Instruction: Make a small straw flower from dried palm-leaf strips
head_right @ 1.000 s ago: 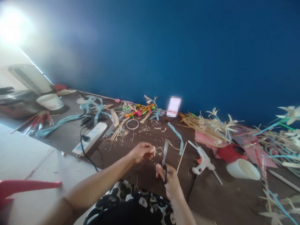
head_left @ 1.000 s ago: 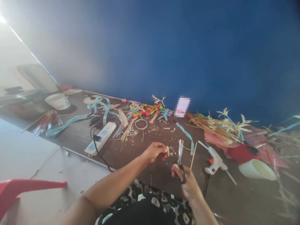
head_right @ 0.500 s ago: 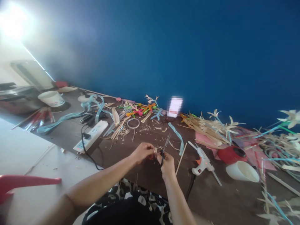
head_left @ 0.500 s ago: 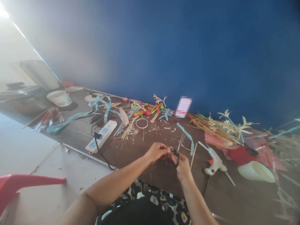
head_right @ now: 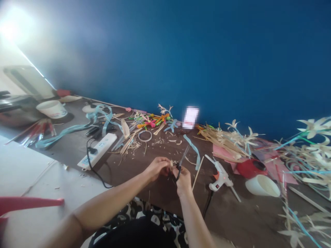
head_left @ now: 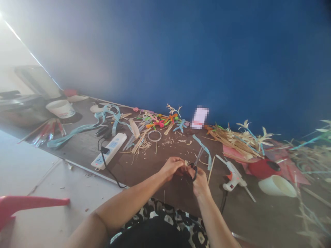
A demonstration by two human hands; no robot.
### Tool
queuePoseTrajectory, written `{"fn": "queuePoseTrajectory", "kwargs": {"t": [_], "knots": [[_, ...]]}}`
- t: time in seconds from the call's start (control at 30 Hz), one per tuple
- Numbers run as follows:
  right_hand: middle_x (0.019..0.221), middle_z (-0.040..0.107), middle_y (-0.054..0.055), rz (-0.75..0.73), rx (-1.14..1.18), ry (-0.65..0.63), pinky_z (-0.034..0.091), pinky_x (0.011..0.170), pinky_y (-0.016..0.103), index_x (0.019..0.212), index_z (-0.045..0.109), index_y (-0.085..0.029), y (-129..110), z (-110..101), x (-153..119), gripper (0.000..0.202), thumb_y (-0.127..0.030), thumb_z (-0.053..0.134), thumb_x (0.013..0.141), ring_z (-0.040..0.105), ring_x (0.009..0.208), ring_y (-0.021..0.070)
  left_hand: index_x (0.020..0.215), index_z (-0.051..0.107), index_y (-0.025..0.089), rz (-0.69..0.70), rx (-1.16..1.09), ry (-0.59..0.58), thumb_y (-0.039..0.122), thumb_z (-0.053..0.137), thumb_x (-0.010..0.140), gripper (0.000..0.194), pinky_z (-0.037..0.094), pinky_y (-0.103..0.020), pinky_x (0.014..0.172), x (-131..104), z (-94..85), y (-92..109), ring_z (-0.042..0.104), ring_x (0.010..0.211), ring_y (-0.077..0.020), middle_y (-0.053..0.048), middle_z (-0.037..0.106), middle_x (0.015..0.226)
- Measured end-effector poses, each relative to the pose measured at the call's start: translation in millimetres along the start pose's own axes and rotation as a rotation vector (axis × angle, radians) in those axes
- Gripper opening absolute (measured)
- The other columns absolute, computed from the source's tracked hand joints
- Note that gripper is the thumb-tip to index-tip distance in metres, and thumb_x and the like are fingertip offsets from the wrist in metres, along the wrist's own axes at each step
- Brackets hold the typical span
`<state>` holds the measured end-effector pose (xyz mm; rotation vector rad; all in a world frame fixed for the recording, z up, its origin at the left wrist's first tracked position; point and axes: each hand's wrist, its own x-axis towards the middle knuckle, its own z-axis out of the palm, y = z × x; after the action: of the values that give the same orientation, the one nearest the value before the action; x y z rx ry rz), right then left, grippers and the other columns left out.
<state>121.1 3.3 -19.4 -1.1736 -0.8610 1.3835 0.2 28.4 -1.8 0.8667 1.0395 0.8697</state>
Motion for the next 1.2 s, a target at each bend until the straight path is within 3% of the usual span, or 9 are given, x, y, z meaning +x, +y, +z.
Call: {"fn": "queuePoseTrajectory", "kwargs": {"t": [0.23, 0.5, 0.7, 0.83, 0.97, 1.07, 1.2], "knots": [[0.051, 0.057, -0.001, -0.018, -0.002, 0.028, 0.035, 0.048, 0.024, 0.063, 0.057, -0.015, -2, 5, 0, 0.020, -0.032, 0.066, 0.057, 0.049, 0.049, 0.0125, 0.062, 0.053, 0.011, 0.022, 0.002, -0.032, 0.040, 0.062, 0.057, 0.030, 0.040, -0.020, 0.045, -4, 0.8, 3, 0.046, 0.046, -0.0075, 0.001, 0.049, 0.050], [0.052, 0.056, -0.003, 0.010, 0.085, 0.021, 0.036, 0.050, 0.023, 0.057, 0.055, -0.016, -3, 8, 0, 0.017, -0.028, 0.067, 0.057, 0.049, 0.050, 0.0111, 0.064, 0.054, 0.013, 0.031, -0.097, -0.023, 0.032, 0.058, 0.060, 0.019, 0.038, -0.019, 0.042, -5, 0.8, 0, 0.046, 0.046, -0.0081, 0.001, 0.050, 0.052], [0.054, 0.056, -0.002, 0.025, 0.116, -0.021, 0.037, 0.049, 0.024, 0.062, 0.056, -0.016, -4, 13, -4, 0.017, -0.029, 0.067, 0.057, 0.051, 0.052, 0.0127, 0.063, 0.050, 0.016, -0.028, -0.241, 0.095, 0.024, 0.055, 0.060, 0.010, 0.033, -0.017, 0.039, -3, 6.8, -8, 0.041, 0.040, -0.0056, 0.004, 0.046, 0.049], [0.052, 0.054, -0.004, 0.081, 0.161, -0.015, 0.037, 0.048, 0.024, 0.060, 0.055, -0.017, -2, 10, -3, 0.015, -0.028, 0.066, 0.058, 0.049, 0.050, 0.0113, 0.065, 0.052, 0.014, -0.061, -0.347, -0.042, 0.025, 0.053, 0.061, 0.011, 0.034, -0.018, 0.039, -3, 2.8, -7, 0.043, 0.043, -0.0068, 0.003, 0.048, 0.052], [0.053, 0.052, -0.003, 0.165, 0.256, -0.079, 0.037, 0.046, 0.023, 0.057, 0.054, -0.017, -4, 3, -1, 0.015, -0.028, 0.063, 0.062, 0.048, 0.050, 0.0110, 0.085, 0.058, 0.012, -0.049, -0.303, -0.215, 0.027, 0.054, 0.065, 0.026, 0.030, -0.017, 0.037, -5, -3.7, 4, 0.042, 0.042, -0.0056, -0.001, 0.055, 0.059], [0.051, 0.049, -0.003, 0.288, 0.355, -0.164, 0.038, 0.046, 0.024, 0.058, 0.054, -0.017, -7, -3, 0, 0.013, -0.026, 0.062, 0.062, 0.048, 0.048, 0.0103, 0.094, 0.058, 0.010, -0.072, -0.183, -0.267, 0.026, 0.058, 0.063, 0.035, 0.026, -0.016, 0.036, -8, -5.4, 10, 0.041, 0.041, -0.0045, -0.005, 0.060, 0.064], [0.050, 0.048, -0.004, 0.380, 0.292, -0.231, 0.040, 0.049, 0.025, 0.063, 0.057, -0.017, -9, -8, 2, 0.012, -0.028, 0.060, 0.063, 0.046, 0.046, 0.0093, 0.087, 0.059, 0.009, -0.072, -0.119, -0.261, 0.032, 0.060, 0.062, 0.033, 0.026, -0.016, 0.036, -10, -5.4, 10, 0.040, 0.041, -0.0038, -0.006, 0.061, 0.064]]}}
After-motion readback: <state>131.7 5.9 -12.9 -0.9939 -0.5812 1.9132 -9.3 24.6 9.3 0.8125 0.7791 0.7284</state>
